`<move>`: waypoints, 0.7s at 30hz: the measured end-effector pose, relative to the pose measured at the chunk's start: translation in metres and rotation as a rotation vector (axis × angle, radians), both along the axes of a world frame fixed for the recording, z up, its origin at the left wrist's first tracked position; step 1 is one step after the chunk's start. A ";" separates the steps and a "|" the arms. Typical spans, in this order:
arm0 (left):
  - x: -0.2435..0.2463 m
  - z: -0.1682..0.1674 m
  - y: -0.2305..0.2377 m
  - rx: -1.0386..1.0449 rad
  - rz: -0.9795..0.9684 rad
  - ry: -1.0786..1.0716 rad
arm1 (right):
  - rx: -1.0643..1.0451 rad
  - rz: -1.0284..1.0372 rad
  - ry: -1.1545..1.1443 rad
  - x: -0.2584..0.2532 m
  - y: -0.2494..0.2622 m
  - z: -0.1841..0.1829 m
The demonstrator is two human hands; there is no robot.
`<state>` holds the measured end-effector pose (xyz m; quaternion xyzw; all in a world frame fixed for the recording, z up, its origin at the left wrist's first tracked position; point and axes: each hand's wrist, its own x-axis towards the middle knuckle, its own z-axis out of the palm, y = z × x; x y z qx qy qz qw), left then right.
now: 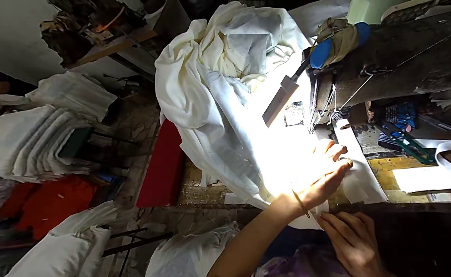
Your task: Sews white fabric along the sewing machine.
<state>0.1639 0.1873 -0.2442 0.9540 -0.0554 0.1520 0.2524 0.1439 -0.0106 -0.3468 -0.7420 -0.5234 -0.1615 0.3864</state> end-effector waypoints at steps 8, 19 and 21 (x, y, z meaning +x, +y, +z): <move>-0.089 -0.005 0.002 -0.224 -0.080 0.079 | 0.065 0.021 0.091 -0.008 -0.004 0.003; -0.108 -0.028 -0.011 -0.176 -0.027 -0.102 | 0.084 0.011 0.121 -0.018 -0.010 0.007; -0.108 -0.027 -0.013 -0.158 -0.029 -0.085 | 0.075 0.023 0.130 -0.020 -0.012 0.010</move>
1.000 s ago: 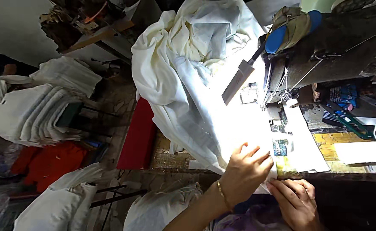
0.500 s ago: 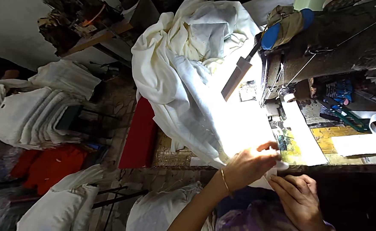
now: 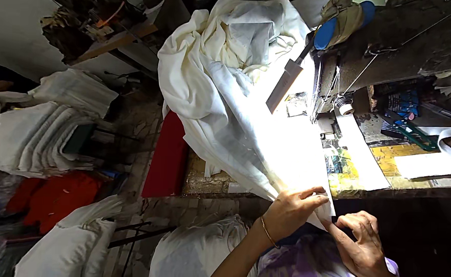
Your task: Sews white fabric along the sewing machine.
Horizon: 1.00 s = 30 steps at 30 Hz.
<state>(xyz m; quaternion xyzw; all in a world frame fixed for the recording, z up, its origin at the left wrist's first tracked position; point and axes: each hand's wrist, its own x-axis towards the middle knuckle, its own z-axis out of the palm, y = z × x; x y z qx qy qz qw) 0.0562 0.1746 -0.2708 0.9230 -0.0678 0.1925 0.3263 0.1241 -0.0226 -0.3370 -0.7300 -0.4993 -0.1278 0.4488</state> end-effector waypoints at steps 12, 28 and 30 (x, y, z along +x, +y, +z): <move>0.027 0.010 0.013 0.256 0.238 -0.012 | -0.286 0.116 0.001 0.011 0.000 0.026; 0.046 0.017 0.032 0.203 0.102 0.272 | -0.407 0.248 0.121 0.022 0.004 0.058; 0.040 0.013 0.025 0.291 0.155 0.219 | -0.406 0.266 0.135 0.024 0.005 0.059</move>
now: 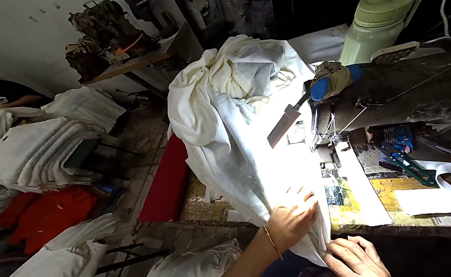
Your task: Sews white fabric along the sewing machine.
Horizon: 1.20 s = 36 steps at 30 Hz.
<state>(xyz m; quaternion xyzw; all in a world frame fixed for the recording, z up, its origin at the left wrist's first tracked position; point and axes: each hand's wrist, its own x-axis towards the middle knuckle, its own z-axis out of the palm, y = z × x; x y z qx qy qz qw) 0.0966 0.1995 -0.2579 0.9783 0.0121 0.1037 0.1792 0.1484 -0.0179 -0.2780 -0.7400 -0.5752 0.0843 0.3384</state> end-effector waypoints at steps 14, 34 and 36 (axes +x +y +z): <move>-0.002 -0.028 -0.018 -0.339 0.201 -0.147 | 0.023 -0.002 0.020 0.001 0.001 -0.006; -0.015 -0.031 -0.018 0.001 0.086 -0.265 | 0.099 -0.015 0.035 0.003 0.003 -0.008; -0.014 -0.028 -0.018 0.098 0.055 -0.277 | 0.093 -0.014 0.030 0.003 0.003 -0.008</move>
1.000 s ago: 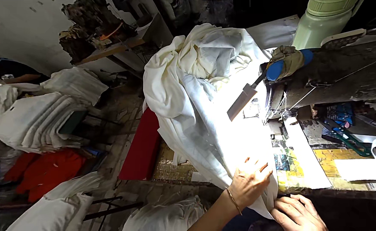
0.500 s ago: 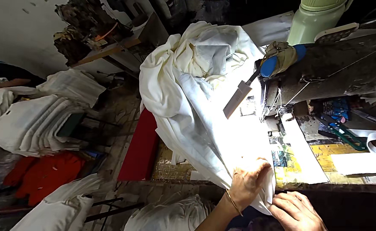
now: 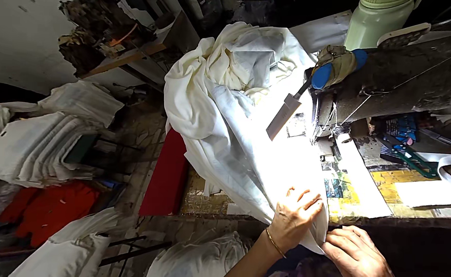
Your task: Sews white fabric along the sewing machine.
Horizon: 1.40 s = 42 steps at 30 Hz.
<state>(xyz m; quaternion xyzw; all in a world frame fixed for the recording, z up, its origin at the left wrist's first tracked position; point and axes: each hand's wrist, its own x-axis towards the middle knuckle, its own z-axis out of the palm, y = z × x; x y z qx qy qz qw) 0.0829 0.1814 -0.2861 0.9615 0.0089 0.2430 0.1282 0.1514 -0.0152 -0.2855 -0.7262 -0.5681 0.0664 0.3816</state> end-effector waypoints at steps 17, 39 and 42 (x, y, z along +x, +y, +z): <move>0.001 0.009 0.018 0.156 -0.225 0.068 | -0.018 0.005 -0.029 0.001 0.001 0.006; 0.003 0.013 0.017 -0.453 -0.074 0.132 | -0.013 0.003 -0.038 0.001 0.003 -0.003; -0.005 0.004 0.014 -0.347 -0.087 0.040 | 0.006 0.008 -0.003 0.001 0.002 -0.002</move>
